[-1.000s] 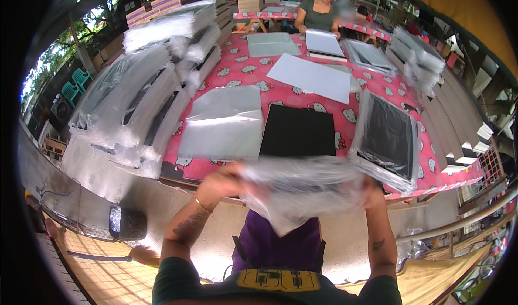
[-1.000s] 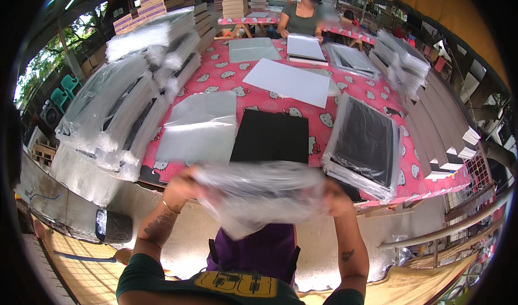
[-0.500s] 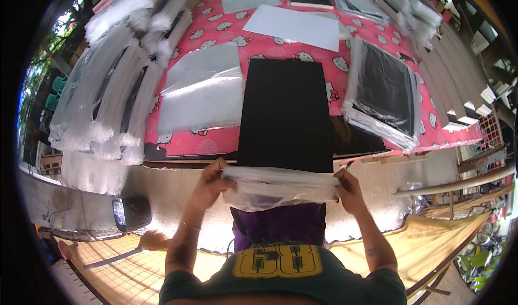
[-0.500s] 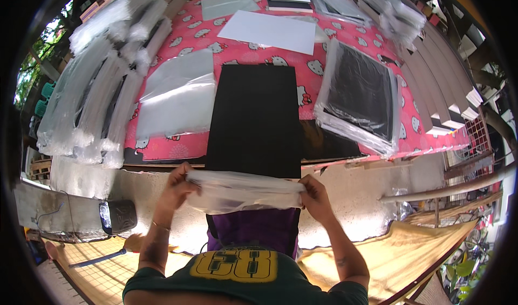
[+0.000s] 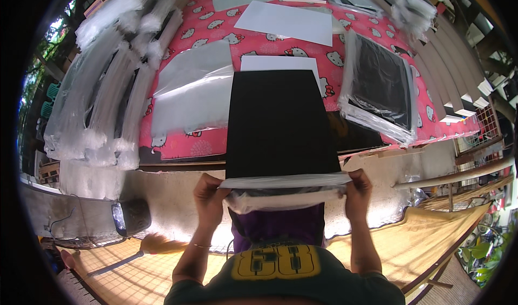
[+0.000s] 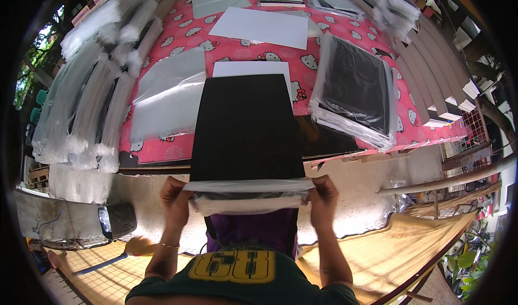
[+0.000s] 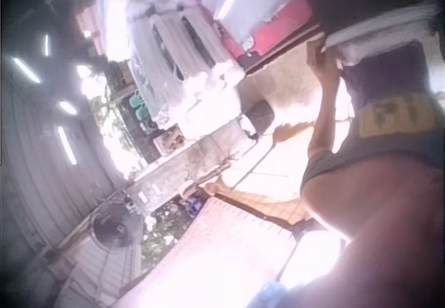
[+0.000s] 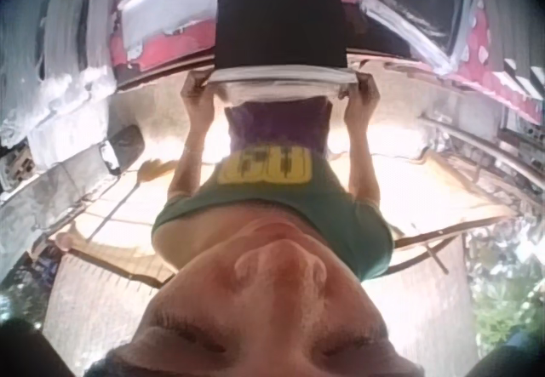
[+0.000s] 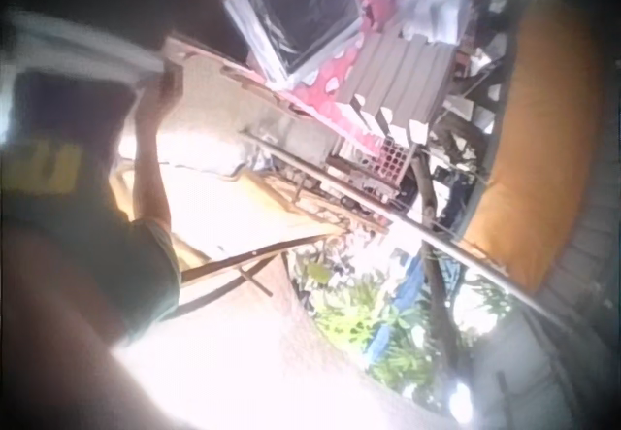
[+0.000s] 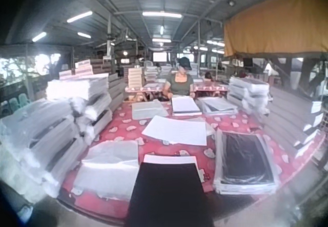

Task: The person places black sheets into plastic bags and adds white sheets to a growing stack on a table.

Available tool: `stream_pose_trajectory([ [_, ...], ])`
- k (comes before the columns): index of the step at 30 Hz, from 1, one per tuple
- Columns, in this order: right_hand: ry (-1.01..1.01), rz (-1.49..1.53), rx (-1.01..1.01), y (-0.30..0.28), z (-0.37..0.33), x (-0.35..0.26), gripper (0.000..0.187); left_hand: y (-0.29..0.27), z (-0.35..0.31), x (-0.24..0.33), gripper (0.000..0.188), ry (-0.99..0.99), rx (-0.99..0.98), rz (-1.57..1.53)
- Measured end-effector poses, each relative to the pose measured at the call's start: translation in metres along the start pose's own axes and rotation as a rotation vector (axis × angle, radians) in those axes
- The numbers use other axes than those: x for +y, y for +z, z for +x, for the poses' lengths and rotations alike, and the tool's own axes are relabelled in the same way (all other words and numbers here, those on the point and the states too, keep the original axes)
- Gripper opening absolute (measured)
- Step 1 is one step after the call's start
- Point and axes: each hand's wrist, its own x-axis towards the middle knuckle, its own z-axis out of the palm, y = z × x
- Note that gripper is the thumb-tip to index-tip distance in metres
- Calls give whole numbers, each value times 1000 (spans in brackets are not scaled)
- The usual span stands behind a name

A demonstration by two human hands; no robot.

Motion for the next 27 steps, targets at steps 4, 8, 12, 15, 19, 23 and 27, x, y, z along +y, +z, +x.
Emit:
stream_pose_trajectory([
  [4,131,483,-463,4,24,-94,35,-7,11,70,50,53,-71,-232],
  [8,-32,727,-565,51,84,-153,41,7,76,112,43,271,-85,-594],
  [12,21,762,-524,86,182,-134,23,22,165,121,25,165,-365,-987],
  [15,289,721,-357,79,223,-50,17,31,197,67,18,1,-86,-945],
  [19,523,633,-230,33,258,76,16,17,228,-44,25,-240,98,-760],
  [23,31,148,-199,82,210,25,19,10,194,-11,35,0,44,-280],
  [27,-444,-61,-217,86,215,14,22,45,190,36,34,459,-33,138],
])
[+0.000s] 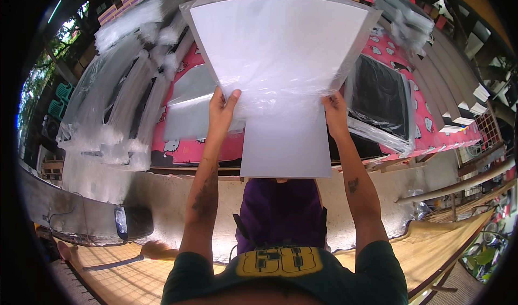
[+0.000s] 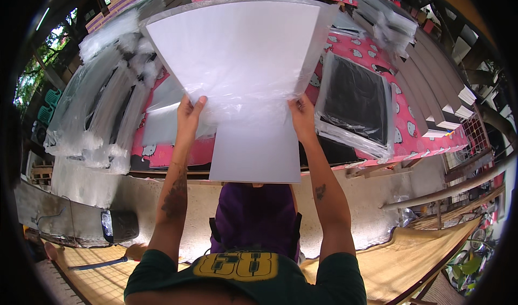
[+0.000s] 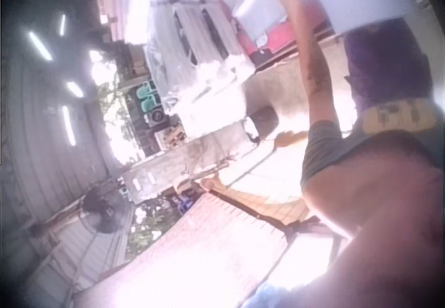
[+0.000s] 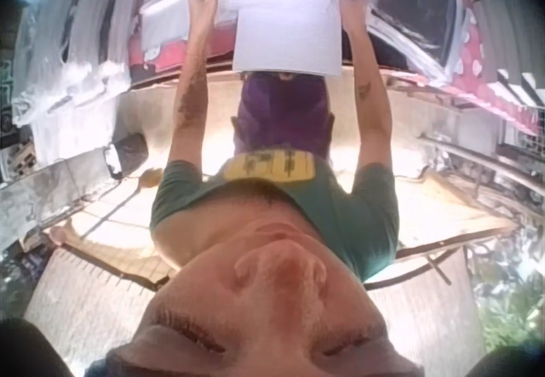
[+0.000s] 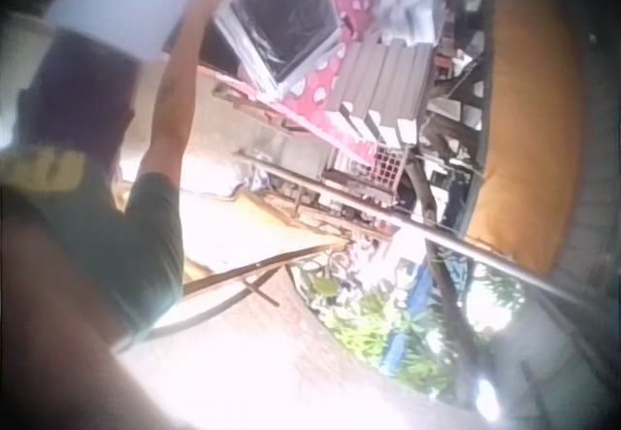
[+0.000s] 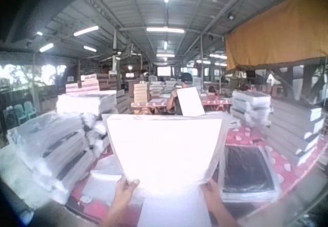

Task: The person places black sheets into plastic bags and adds white sheets to a growing stack on a table.

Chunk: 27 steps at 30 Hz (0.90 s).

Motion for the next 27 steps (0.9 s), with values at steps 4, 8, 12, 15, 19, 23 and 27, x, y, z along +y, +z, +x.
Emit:
stream_pose_trajectory([
  [4,44,87,25,6,-3,-44,25,3,23,35,28,72,130,-267],
  [8,-35,175,136,-18,-13,-50,28,5,52,73,29,118,173,-468],
  [12,-92,696,314,10,-12,-108,36,25,58,85,28,121,166,-451],
  [15,-164,676,329,11,9,-121,32,58,57,87,24,114,101,-458],
  [19,-177,795,664,-9,46,-123,23,109,22,65,29,-35,45,-122],
  [23,-264,770,857,-47,50,-120,21,149,-12,64,31,-376,-255,-290],
  [27,-339,648,1042,-102,40,-99,24,200,-11,34,27,-434,-269,-555],
])
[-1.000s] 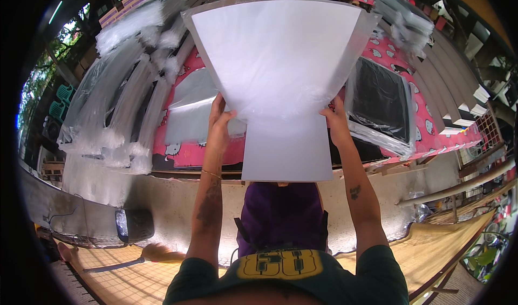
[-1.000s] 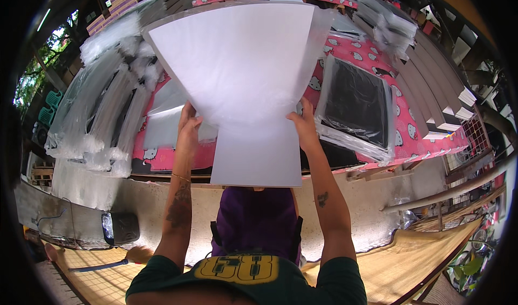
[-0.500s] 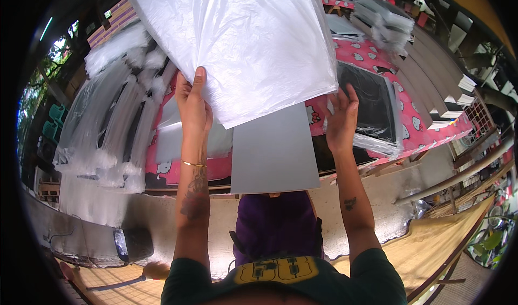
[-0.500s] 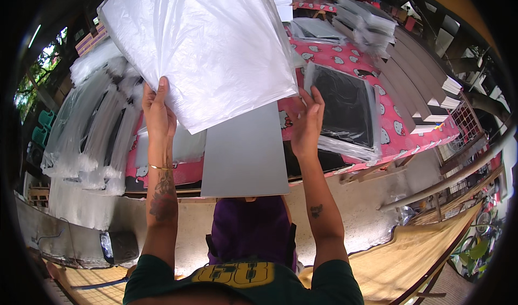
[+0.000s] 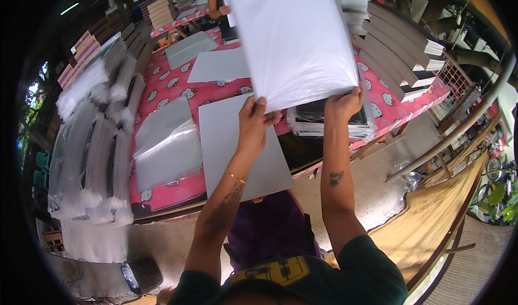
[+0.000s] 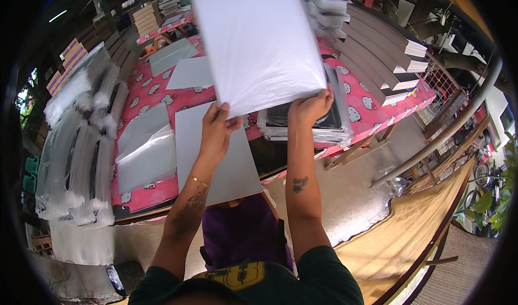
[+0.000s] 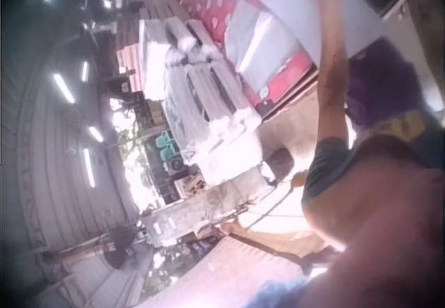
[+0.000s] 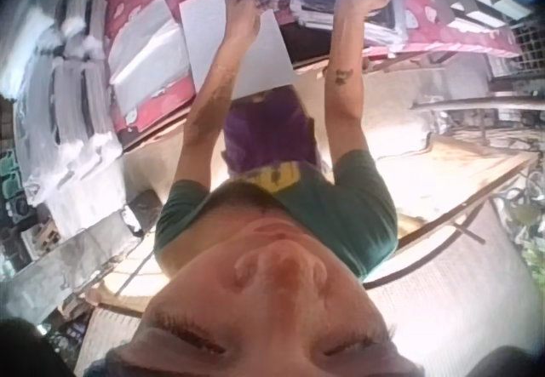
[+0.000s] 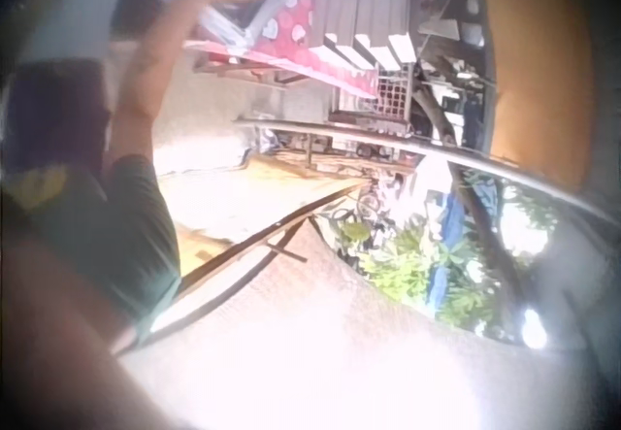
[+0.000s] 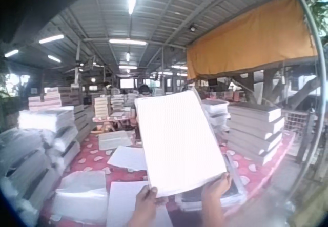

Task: The person places black sheets into plastic bags and adds white sheets to a growing stack on a table.

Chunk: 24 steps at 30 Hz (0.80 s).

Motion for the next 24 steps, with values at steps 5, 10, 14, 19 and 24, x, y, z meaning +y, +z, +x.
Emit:
stream_pose_trajectory([
  [5,-10,-530,-161,-70,45,-33,27,39,34,-52,28,42,43,-135],
  [10,-181,-965,-350,-127,83,-61,23,39,54,-99,35,-29,68,-8],
  [14,-290,-1290,-379,-154,88,-61,25,25,49,-115,30,-184,62,120],
  [19,-587,-1798,-418,-181,89,-72,28,-9,1,-90,30,-212,67,106],
  [24,-648,-1637,-384,-175,51,-110,28,-163,-59,9,23,307,241,983],
])
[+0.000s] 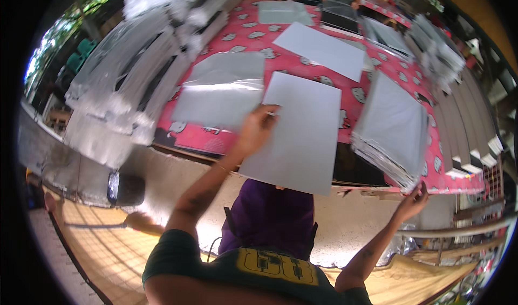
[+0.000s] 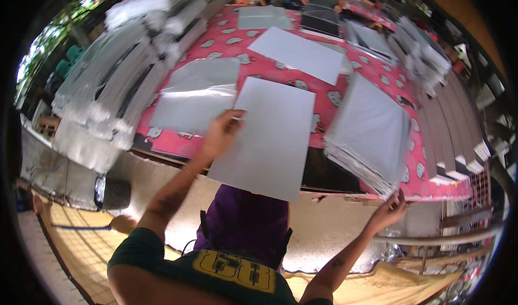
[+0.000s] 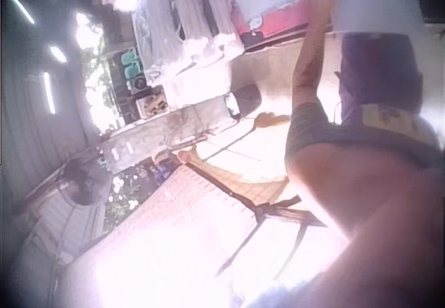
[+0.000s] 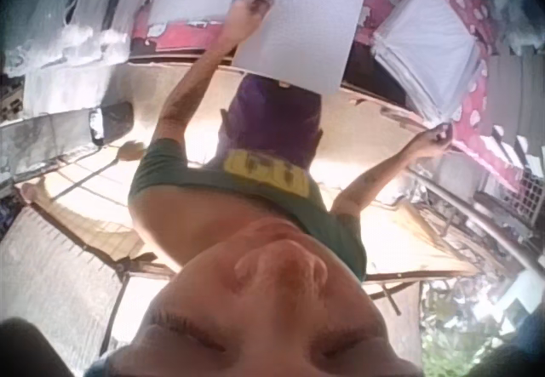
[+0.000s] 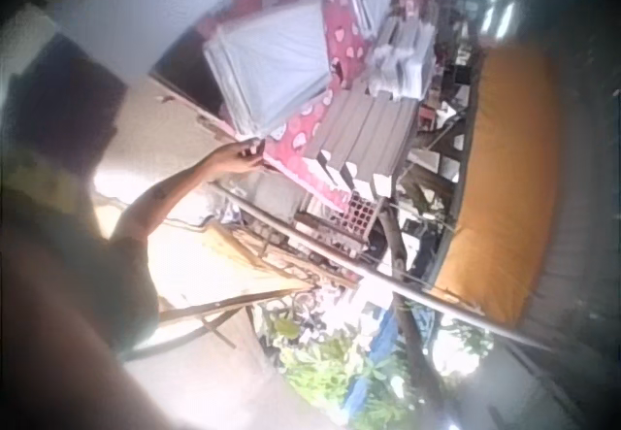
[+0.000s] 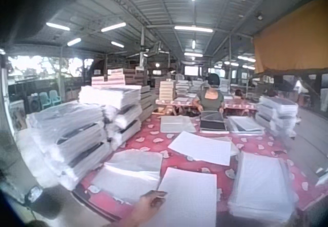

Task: The person places black sheets into plastic bags and adds white sheets to a growing stack on a table.

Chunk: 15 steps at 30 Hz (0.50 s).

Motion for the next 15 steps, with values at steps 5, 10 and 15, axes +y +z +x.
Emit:
stream_pose_trajectory([
  [5,-62,432,-195,13,-24,-103,23,-153,-8,-92,9,6,-164,539],
  [10,205,1037,-924,56,-115,-239,19,-161,3,-69,9,-141,57,358],
  [15,646,1274,-1774,82,-221,-349,36,-134,9,-35,25,-296,-71,-163],
])
